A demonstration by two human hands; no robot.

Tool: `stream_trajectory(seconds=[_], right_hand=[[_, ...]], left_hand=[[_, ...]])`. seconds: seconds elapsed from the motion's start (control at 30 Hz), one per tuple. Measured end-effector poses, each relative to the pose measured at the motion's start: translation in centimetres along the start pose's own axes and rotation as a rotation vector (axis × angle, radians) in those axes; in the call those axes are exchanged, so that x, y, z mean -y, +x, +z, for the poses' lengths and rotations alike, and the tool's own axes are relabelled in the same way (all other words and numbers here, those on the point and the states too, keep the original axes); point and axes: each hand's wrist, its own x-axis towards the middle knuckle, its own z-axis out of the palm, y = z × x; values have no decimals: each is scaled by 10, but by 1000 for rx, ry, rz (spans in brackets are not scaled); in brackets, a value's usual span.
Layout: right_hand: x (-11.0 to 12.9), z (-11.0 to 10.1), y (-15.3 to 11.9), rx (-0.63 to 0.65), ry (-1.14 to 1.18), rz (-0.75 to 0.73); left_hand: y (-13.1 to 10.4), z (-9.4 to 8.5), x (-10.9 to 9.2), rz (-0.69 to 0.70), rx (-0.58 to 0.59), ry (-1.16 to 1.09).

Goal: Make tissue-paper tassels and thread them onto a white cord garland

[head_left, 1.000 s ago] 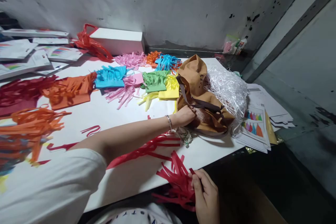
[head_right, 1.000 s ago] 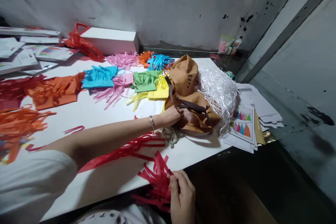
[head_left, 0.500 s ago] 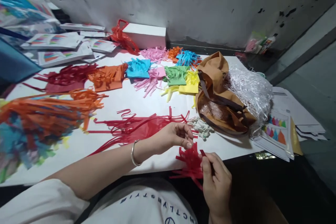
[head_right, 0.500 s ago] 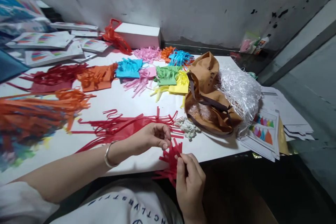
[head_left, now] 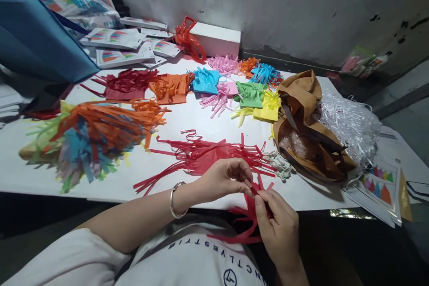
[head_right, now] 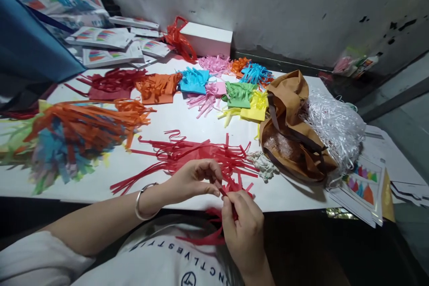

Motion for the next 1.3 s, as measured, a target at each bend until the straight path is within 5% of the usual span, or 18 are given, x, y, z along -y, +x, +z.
stream_trajectory(seconds=[0.27, 0.57, 0.7, 0.8, 1.0, 1.13, 1.3], right_hand=[[2, -9, 12, 218, -116, -32], [9, -10, 14, 299, -126, -15], [7, -7, 13, 336, -119, -29], [5, -2, 11, 342, -79, -8], [-1, 4, 6, 323, 36, 53], [-3, 11, 4, 320, -8, 23], [-5, 34, 5, 195, -286, -219]], left_hand=[[-17, -5, -7, 241, 39, 423], [-26, -7, -3, 216, 21, 431], [-29, -5, -3, 307, 39, 625], [-30, -7, -5, 301, 76, 685], [-31, -14, -2, 61, 63, 398], [-38, -11, 4, 197, -46, 598], [-49, -8, 19, 384, -123, 941]])
